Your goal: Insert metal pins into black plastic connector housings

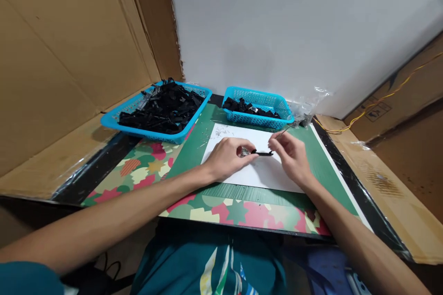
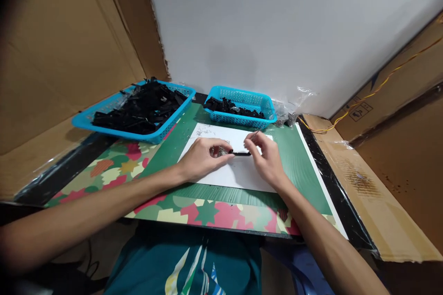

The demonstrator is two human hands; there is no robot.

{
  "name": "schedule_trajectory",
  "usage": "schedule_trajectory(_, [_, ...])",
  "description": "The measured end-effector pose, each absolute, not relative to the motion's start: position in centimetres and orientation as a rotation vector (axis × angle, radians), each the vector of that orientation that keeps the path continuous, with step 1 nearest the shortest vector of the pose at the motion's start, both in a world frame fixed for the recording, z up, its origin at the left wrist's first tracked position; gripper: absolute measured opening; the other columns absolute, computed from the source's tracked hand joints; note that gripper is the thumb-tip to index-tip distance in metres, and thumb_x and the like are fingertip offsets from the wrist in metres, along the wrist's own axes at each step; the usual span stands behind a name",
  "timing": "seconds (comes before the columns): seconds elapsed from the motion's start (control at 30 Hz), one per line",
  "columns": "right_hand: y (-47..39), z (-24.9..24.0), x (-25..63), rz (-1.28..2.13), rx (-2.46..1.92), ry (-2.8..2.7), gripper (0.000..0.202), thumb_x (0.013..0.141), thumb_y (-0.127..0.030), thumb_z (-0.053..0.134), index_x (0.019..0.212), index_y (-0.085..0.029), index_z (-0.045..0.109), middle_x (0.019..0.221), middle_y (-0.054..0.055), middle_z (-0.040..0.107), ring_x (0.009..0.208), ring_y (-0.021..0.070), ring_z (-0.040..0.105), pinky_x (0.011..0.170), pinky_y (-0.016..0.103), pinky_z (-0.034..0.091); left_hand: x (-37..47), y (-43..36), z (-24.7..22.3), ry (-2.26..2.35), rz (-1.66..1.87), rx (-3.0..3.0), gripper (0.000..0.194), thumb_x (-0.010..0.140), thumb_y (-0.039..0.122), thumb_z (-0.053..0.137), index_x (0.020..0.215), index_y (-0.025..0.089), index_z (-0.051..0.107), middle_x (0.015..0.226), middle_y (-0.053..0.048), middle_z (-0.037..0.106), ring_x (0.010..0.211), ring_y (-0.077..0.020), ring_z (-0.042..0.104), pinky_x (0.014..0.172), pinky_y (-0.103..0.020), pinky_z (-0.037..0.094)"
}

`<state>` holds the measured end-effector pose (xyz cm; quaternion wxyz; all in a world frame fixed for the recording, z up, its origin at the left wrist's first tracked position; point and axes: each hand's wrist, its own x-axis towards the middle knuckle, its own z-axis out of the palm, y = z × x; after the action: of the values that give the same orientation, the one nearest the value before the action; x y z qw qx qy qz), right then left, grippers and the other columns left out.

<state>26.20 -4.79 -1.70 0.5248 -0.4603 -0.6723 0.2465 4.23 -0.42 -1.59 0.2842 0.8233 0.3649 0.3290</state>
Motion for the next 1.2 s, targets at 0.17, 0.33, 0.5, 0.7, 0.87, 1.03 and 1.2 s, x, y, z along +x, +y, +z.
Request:
schedule_trajectory(0.17, [-4.5, -1.1, 27.8, 0.75, -0.981, -1.566, 0.021, 0.104, -0.033, 0.053, 0.086, -0.023, 0.059, 0.079, 0.001, 0.058, 0.073, 0.0177, 0.055, 0.071, 0.034, 0.046, 4.4, 0.1, -1.5, 1.003, 1.06, 1.962, 0.022, 0.092, 0.039, 0.074, 0.099, 0.018, 0.07, 0.091, -0.003, 0.075, 0.073, -0.0144, 0.064, 0.064, -0.027, 0.045])
schedule_trajectory(0.33, [-4.7, -0.9, 27.9, 0.82, -1.233, -2.073, 0.016, 0.098, -0.029, 0.058, 0.092, -0.02, 0.07, 0.082, 0.002, 0.067, 0.072, 0.0174, 0.055, 0.068, 0.031, 0.041, 4.5, 0.7, -1.8, 0.889, 1.128, 1.741, 0.024, 0.094, 0.037, 0.071, 0.101, 0.019, 0.057, 0.086, -0.002, 0.072, 0.083, -0.0168, 0.071, 0.07, -0.026, 0.049])
schedule_trajectory(0.5, [-4.9, -1.6, 26.9, 0.75, -1.287, -2.148, 0.012, 0.093, -0.027, 0.068, 0.097, -0.021, 0.078, 0.094, 0.005, 0.076, 0.078, 0.0186, 0.061, 0.071, 0.031, 0.043, 4.4, 0.7, -1.5, 0.883, 1.159, 1.807, 0.019, 0.091, 0.031, 0.073, 0.103, 0.018, 0.064, 0.092, -0.003, 0.069, 0.082, -0.0143, 0.066, 0.068, -0.025, 0.049])
schedule_trajectory(0.7, [-4.9, -1.9, 26.3, 0.813, -1.257, -2.146, 0.013, 0.094, -0.02, 0.063, 0.094, -0.02, 0.076, 0.095, 0.006, 0.077, 0.079, 0.0189, 0.064, 0.073, 0.031, 0.046, 4.6, -0.1, -0.9, 0.832, 1.038, 1.82, 0.017, 0.089, 0.023, 0.072, 0.102, 0.015, 0.08, 0.101, -0.007, 0.077, 0.071, -0.0119, 0.061, 0.063, -0.026, 0.048])
schedule_trajectory(0.87, [-5.1, -1.4, 26.4, 0.79, -1.267, -2.138, 0.012, 0.097, -0.022, 0.058, 0.096, -0.019, 0.069, 0.092, 0.004, 0.074, 0.078, 0.0179, 0.061, 0.071, 0.03, 0.044, 4.7, -0.2, -1.2, 0.803, 0.984, 1.819, 0.015, 0.085, 0.015, 0.068, 0.094, 0.014, 0.08, 0.102, -0.007, 0.076, 0.069, -0.0103, 0.059, 0.061, -0.025, 0.046])
schedule_trajectory(1.03, [-4.9, -0.9, 27.0, 0.78, -1.303, -2.123, 0.018, 0.1, -0.026, 0.056, 0.097, -0.019, 0.073, 0.097, 0.007, 0.077, 0.084, 0.0211, 0.066, 0.073, 0.032, 0.047, 4.7, -0.1, -1.5, 0.808, 0.991, 1.798, 0.015, 0.084, 0.015, 0.068, 0.094, 0.014, 0.079, 0.101, -0.007, 0.076, 0.066, -0.0097, 0.058, 0.058, -0.024, 0.045])
schedule_trajectory(1.2, [-4.4, -0.8, 28.2, 0.736, -1.296, -2.095, 0.021, 0.099, -0.024, 0.056, 0.097, -0.021, 0.076, 0.097, 0.008, 0.08, 0.086, 0.0232, 0.069, 0.074, 0.035, 0.049, 4.7, 0.1, -1.6, 0.828, 0.989, 1.827, 0.014, 0.085, 0.015, 0.067, 0.094, 0.014, 0.079, 0.101, -0.007, 0.076, 0.069, -0.0111, 0.062, 0.062, -0.025, 0.049])
